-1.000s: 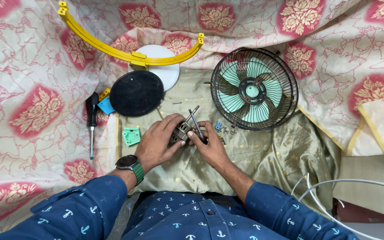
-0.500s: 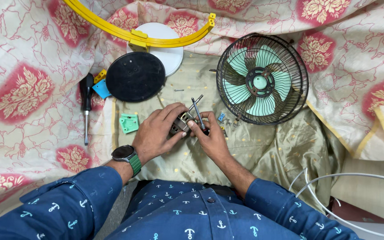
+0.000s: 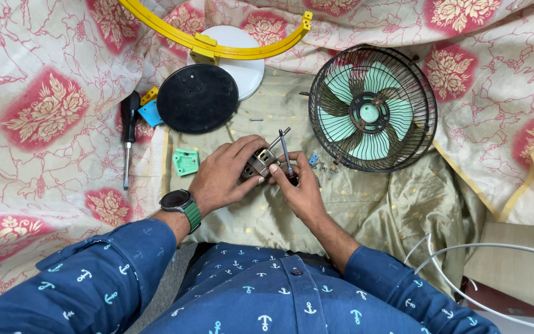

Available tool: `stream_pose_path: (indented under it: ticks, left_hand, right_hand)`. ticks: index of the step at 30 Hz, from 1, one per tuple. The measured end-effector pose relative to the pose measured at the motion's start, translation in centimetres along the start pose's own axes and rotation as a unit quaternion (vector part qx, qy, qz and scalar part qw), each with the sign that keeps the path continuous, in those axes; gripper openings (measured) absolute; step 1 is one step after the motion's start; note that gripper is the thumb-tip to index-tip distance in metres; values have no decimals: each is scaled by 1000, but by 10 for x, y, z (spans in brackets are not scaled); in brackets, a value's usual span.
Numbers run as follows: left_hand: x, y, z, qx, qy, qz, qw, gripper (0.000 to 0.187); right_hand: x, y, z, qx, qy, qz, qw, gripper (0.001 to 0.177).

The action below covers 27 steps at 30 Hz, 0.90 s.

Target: The person uses a screwdriver to remove screws from a fan motor housing, then handles the fan blade and cage. The person continues to manipulate the motor housing and blade components on a patterned cloth surface.

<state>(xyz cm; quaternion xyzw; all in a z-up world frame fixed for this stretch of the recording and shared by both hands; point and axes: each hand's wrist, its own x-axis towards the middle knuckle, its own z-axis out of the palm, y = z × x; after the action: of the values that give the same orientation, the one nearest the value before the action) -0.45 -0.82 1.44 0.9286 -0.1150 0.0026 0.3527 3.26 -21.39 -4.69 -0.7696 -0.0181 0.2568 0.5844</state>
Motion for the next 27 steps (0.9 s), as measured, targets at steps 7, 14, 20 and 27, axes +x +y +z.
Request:
stream_pose_path:
  ticks: [7,14,20,27]
  left_hand:
    - [-3,-2,3,0,14,19,1000,64]
    - [-4,-3,4,1,20,32,999,64]
    - [-6,-5,5,1,23,31,999,65]
    - [-8,-5,7,5,31,27,999,65]
  right_hand:
    - [6,10,0,32,9,-68,997,30]
    - [7,14,3,29,24,-71,997,29]
    - [6,13,-3,22,-3,-83,996,28]
    - [9,11,-2,70,-8,-81,994,29]
